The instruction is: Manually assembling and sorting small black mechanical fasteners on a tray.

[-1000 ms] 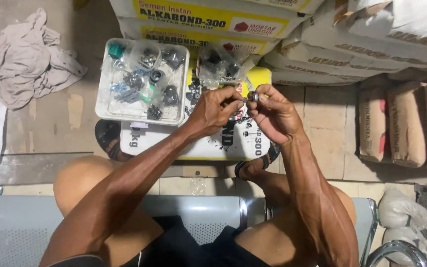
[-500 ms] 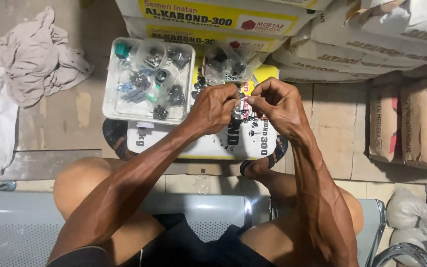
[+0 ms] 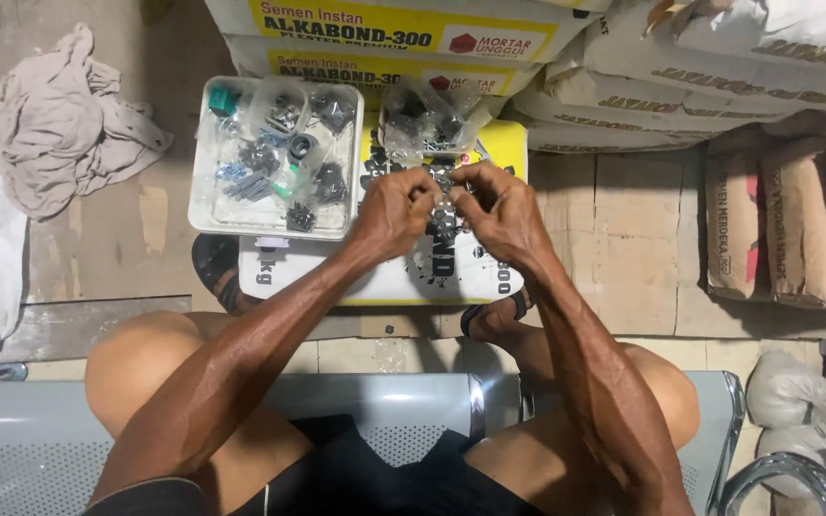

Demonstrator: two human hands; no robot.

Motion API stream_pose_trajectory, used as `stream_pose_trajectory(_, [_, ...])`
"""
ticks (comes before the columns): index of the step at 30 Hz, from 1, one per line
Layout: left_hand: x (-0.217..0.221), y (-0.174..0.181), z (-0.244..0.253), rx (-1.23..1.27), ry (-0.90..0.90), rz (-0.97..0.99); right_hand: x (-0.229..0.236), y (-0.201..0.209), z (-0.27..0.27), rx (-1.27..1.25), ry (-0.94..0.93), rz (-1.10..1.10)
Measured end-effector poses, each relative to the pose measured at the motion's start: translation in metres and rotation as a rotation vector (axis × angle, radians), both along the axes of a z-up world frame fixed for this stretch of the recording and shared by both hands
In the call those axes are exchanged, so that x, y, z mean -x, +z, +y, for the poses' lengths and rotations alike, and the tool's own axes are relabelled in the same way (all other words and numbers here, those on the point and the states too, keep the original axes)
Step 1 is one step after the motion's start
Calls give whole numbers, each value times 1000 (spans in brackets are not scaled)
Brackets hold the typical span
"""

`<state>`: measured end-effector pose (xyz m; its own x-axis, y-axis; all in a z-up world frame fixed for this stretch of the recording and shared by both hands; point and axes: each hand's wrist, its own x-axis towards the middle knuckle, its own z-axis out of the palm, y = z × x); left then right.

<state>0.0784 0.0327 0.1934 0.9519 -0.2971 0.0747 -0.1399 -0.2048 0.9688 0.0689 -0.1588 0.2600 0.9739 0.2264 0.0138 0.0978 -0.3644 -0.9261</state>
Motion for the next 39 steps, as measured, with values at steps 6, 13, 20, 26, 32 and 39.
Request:
stream_pose_trajectory(6, [4,36,-5,-6,322,-41,-2,-2,6,65,-10,-127])
stream_pose_trajectory(13, [-16,4,-3,67,293,150,1,-14,30,-48,-68,-144])
stream_pose_trajectory(20, [-19,40,15,70,368,201,-9,-47,35,10,-45,-121])
stream_pose_trajectory(26, [-45,-13,15,-199,486,-222,3,-147,54,498,9,-50])
stream_pose_trajectory(32, [-34,-52,6,-160,483,48,6,-226,65,719,102,-535])
stream_pose_trajectory(39, [-17,-49,0,-393,330,136,-38,-232,-17,917,-130,-359])
